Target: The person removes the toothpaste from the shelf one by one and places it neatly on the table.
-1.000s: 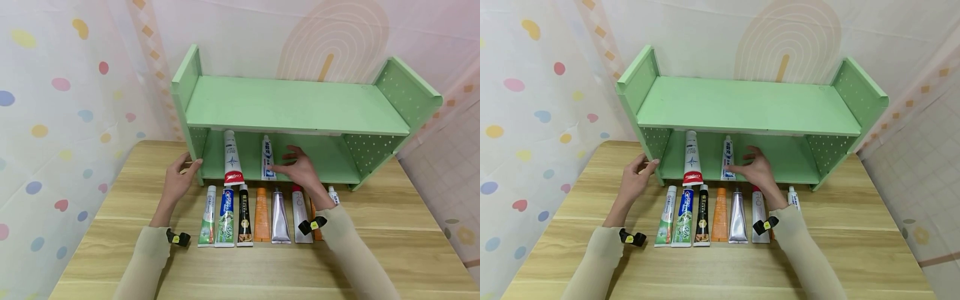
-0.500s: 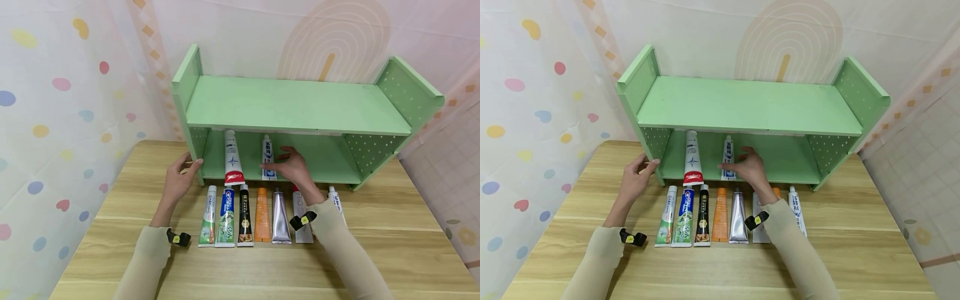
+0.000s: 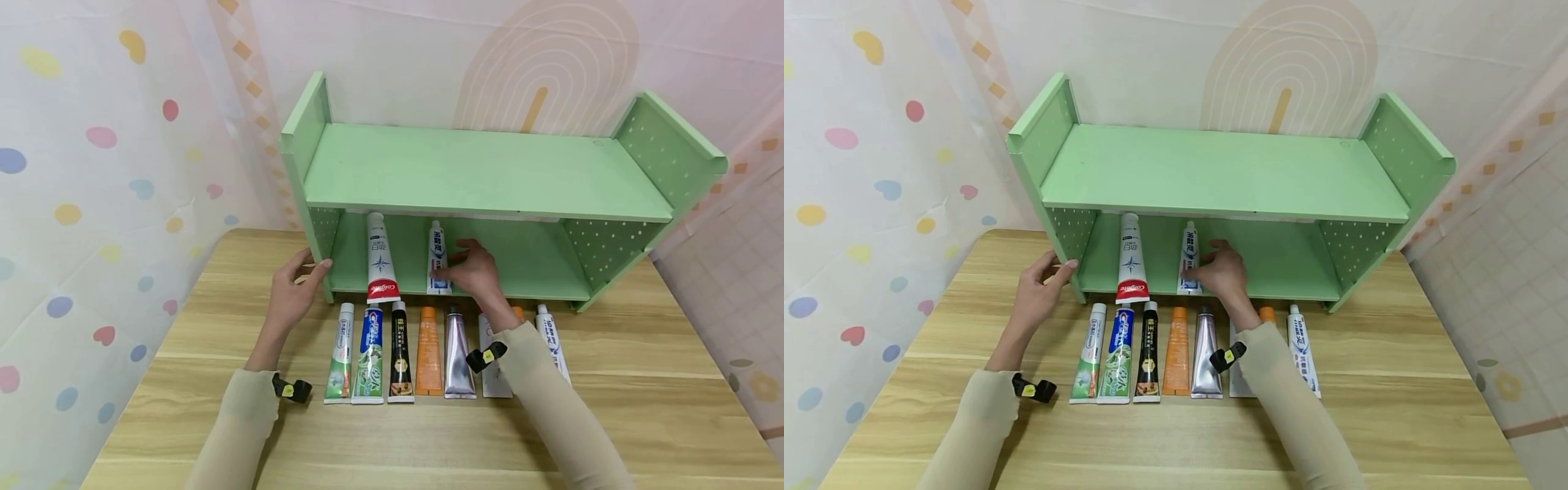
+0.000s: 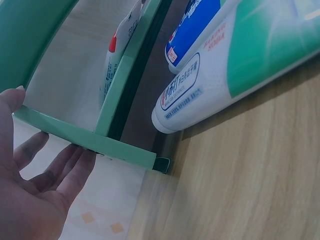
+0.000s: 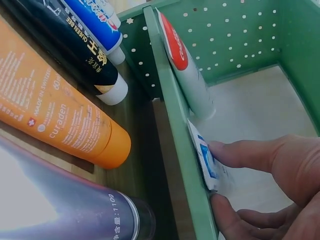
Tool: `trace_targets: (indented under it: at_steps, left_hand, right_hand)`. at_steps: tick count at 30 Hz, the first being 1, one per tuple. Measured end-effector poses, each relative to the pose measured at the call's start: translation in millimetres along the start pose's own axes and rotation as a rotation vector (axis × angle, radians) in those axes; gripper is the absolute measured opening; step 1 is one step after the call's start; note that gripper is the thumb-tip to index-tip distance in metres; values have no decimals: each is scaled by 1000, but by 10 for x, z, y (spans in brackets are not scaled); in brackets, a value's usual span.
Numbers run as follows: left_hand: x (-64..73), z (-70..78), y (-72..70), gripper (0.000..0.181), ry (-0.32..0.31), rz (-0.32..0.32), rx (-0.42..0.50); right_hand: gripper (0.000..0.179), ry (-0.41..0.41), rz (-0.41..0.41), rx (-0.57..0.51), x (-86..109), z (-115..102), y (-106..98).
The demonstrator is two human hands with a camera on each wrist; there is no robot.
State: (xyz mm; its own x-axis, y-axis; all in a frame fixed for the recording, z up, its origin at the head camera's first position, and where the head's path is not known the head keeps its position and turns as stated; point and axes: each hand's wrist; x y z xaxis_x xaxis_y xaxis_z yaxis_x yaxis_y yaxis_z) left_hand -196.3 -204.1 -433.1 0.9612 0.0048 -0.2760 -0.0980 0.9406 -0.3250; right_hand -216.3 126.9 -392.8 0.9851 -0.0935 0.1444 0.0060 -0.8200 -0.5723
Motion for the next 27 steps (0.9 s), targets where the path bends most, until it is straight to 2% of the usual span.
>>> trace_targets:
  at_steps: [5, 8, 16, 22, 27]
  left_hand:
    - [0, -10, -3, 55, -3, 5, -6]
    - [-5, -18, 3, 55, -5, 4, -2]
    - [-10, -29, 21, 56, -2, -3, 5]
    - [-12, -25, 17, 55, -3, 4, 6]
    - [-13, -21, 11, 53, 0, 0, 8]
  right_hand:
    - [87, -1, -8, 19, -1, -24, 9]
    - [83, 7, -45, 16, -10, -38, -4]
    - [79, 32, -226, -157, -63, -14, -75]
    - [78, 9, -281, -223, -60, 20, -107]
    - [77, 21, -288, -281, -61, 48, -126]
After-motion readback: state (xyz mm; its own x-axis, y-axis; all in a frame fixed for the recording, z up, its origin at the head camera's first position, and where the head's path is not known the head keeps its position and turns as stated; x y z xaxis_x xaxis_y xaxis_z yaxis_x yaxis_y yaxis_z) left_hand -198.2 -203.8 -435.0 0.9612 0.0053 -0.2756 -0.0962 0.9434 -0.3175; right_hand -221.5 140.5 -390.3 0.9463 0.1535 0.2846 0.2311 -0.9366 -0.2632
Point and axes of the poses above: each hand's wrist, its own x-axis away from the middle knuckle, its own y-axis out of the palm, z = x × y, and after that the axes turned 3 degrees about y, right-handed
